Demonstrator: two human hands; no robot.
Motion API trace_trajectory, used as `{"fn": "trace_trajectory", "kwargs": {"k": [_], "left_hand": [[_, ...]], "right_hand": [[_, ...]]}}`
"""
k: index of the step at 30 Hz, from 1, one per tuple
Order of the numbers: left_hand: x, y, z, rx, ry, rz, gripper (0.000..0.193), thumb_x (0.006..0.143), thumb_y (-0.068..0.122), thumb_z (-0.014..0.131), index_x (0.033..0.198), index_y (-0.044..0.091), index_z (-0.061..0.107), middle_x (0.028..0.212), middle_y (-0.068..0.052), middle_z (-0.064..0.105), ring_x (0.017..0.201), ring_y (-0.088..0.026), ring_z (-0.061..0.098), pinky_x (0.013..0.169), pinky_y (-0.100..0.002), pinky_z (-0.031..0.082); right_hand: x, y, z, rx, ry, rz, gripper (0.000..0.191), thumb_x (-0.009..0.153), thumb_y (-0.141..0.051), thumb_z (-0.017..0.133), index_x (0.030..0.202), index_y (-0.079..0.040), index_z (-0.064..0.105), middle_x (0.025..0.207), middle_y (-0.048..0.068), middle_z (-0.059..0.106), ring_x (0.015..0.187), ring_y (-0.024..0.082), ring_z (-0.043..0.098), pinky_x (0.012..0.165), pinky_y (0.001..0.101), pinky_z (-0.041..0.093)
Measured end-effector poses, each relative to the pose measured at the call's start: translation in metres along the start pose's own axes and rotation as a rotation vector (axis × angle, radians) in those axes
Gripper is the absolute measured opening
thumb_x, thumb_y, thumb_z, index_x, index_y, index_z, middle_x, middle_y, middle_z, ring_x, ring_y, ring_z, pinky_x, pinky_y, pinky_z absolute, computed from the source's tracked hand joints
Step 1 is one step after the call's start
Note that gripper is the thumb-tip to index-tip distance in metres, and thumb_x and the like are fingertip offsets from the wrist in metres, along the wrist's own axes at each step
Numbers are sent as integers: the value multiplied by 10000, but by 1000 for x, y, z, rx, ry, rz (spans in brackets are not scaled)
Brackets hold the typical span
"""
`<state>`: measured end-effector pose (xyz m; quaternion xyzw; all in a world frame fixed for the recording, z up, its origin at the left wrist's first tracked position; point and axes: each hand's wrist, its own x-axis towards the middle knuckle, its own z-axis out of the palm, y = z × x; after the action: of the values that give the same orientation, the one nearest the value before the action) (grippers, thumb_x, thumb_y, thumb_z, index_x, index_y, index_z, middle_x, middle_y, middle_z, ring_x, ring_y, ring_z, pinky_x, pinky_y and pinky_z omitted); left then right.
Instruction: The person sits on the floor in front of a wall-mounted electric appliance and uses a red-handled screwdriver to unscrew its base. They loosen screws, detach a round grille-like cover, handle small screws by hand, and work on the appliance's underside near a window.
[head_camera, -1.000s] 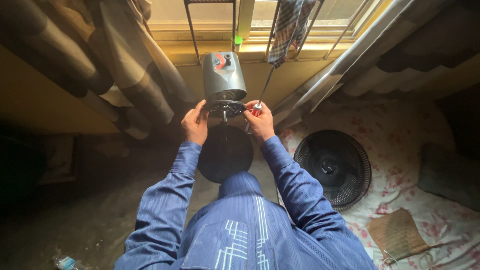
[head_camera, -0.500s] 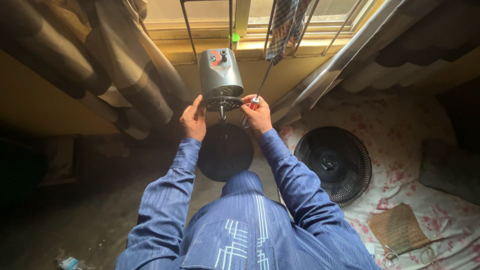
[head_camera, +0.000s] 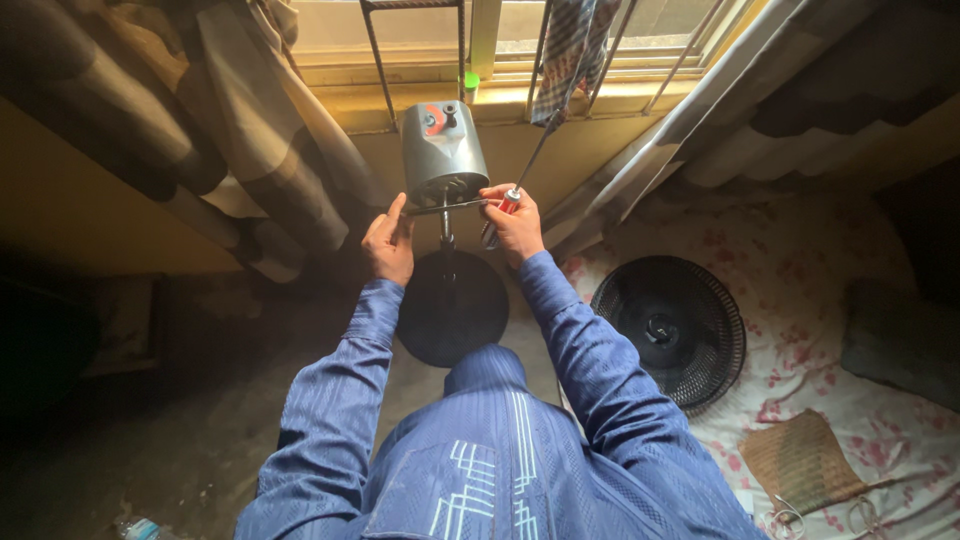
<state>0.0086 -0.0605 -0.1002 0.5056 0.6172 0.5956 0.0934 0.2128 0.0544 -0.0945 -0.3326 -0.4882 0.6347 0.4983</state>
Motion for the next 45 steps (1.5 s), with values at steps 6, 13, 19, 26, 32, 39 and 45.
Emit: {"fn": "trace_trajectory", "kwargs": {"k": [6, 13, 19, 26, 32, 39, 45], "left_hand": [[2, -2, 2, 24, 11, -15, 431, 1033, 366, 674, 1384, 116, 674, 731, -72, 469, 678, -178, 484, 664, -337, 448], [9, 5, 6, 69, 45, 14, 429, 1041, 344, 650, 1399, 107, 657, 796, -106, 572, 721, -208, 584, 710, -358, 500], [11, 3, 10, 21, 63, 16, 395, 1048, 272, 668, 1390, 78, 639, 971, -141, 694, 860, -251, 686, 791, -361, 540], [15, 6, 18, 200, 11, -161, 426, 1026, 310, 591, 1367, 60, 643, 1135, -218, 712, 1051, -392, 685, 903, -444, 535], [16, 7, 22, 206, -27, -253, 407, 1039, 378, 556, 1308, 101, 685, 1167, -210, 714, 1096, -396, 674, 945, -452, 525], [19, 1, 26, 210, -30, -226, 320, 1030, 328, 594, 1224, 110, 724, 1134, -188, 731, 1080, -388, 686, 938, -451, 534], [26, 5, 16, 202, -101, -174, 493, 924, 264, 716, 1383, 103, 636, 905, -178, 669, 805, -327, 644, 767, -427, 530]], "right_hand": [[-1, -1, 1, -40, -15, -22, 177, 883, 4, 722, 1044, -45, 669, 1045, 36, 719, 911, 102, 679, 818, 259, 570], [-1, 3, 3, -119, 16, -31, 165, 920, -62, 758, 1057, -46, 668, 937, 15, 700, 819, 91, 651, 747, 257, 560], [2, 1, 4, -156, 33, -57, 165, 907, -49, 756, 1049, -46, 673, 938, 16, 700, 832, 87, 659, 758, 250, 563], [4, -8, 11, -329, 83, -170, 128, 893, -27, 755, 1010, -44, 706, 879, -19, 683, 773, 48, 602, 701, 216, 521], [10, -21, 14, -467, 96, -180, 126, 898, -51, 768, 1011, -64, 711, 818, 0, 625, 715, 74, 534, 642, 255, 464], [13, -30, 5, -751, 119, -390, 169, 836, -119, 788, 980, -92, 704, 922, 58, 630, 845, 187, 640, 783, 328, 536], [7, -22, -6, -690, 199, -285, 319, 823, -131, 787, 1131, -112, 704, 1076, 75, 587, 934, 219, 608, 872, 349, 532]]}}
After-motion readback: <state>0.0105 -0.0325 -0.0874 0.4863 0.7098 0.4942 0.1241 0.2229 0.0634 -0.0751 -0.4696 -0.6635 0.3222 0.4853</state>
